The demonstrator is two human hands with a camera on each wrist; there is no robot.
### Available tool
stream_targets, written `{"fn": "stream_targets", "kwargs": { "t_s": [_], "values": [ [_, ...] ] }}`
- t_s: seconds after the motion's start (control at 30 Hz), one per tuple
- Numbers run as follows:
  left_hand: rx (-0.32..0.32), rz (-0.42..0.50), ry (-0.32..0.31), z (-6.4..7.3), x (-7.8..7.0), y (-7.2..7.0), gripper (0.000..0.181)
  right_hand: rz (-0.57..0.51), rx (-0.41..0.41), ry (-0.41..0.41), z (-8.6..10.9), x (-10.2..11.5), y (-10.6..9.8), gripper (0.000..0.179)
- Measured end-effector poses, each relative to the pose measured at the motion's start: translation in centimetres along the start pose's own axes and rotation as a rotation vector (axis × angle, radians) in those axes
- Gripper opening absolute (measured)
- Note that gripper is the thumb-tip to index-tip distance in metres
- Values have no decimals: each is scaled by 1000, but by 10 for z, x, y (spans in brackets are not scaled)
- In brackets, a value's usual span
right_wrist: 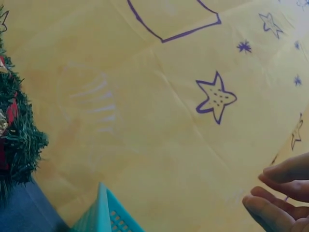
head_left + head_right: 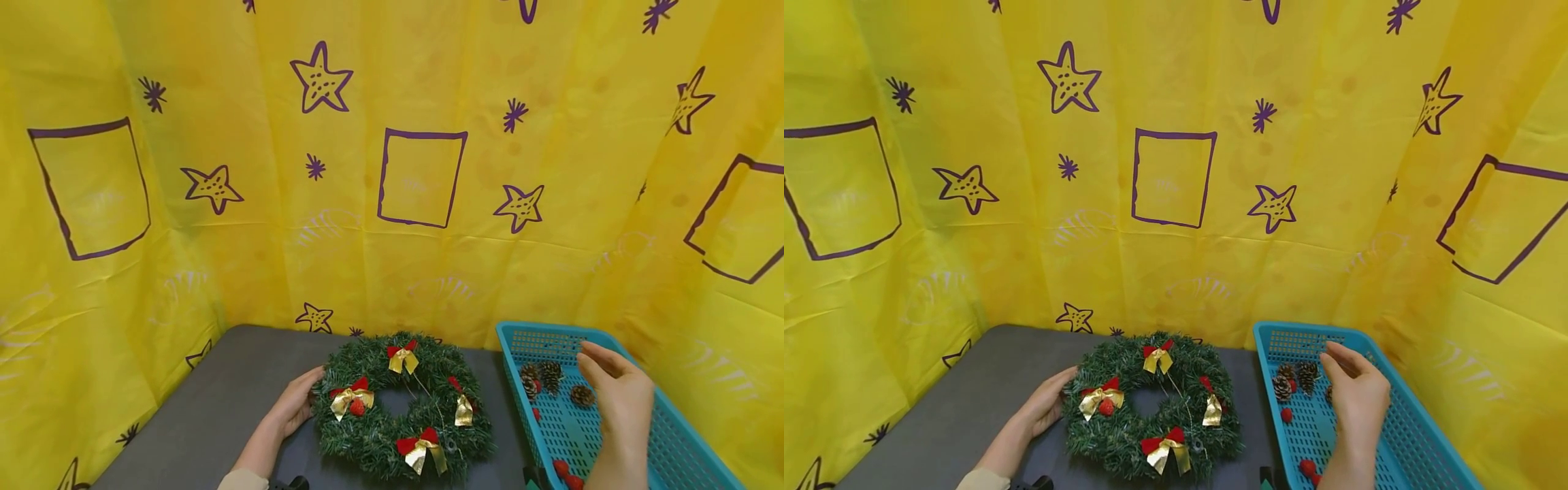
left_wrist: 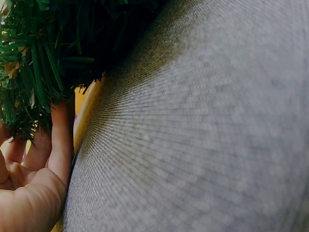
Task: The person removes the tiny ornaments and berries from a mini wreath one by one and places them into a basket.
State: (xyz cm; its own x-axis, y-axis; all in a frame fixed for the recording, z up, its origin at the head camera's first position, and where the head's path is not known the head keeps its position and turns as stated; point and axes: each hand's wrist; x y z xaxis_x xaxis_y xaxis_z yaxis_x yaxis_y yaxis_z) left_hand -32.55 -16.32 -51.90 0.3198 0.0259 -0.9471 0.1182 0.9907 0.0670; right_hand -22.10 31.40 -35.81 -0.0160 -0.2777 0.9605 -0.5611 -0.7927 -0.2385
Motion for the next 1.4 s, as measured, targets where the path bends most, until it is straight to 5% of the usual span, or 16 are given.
{"fn": "stream_targets", "kwargs": {
  "t_s": [0.53, 1.07, 1.4],
  "values": [
    [-4, -49, -9, 0, 0, -1, 66, 95, 52, -117, 12, 12, 32, 44],
    [-4, -37, -14, 0, 1, -2, 61, 188, 124, -332, 34, 24, 86, 30],
    [2, -51, -9, -1, -1, 1, 69, 171, 219, -394, 45, 25, 122, 26]
  ]
}}
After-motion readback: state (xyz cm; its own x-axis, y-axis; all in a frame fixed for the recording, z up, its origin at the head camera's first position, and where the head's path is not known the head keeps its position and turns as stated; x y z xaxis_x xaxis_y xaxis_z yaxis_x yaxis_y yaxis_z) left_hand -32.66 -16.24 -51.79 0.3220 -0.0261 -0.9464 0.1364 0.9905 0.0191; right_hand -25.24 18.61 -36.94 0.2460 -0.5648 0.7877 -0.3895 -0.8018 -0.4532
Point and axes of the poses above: each hand's wrist, its own z-axis away from the middle knuckle, its own y-axis out of the palm, x = y × z, and after that the axes turned 7 degrees about -y, right-handed
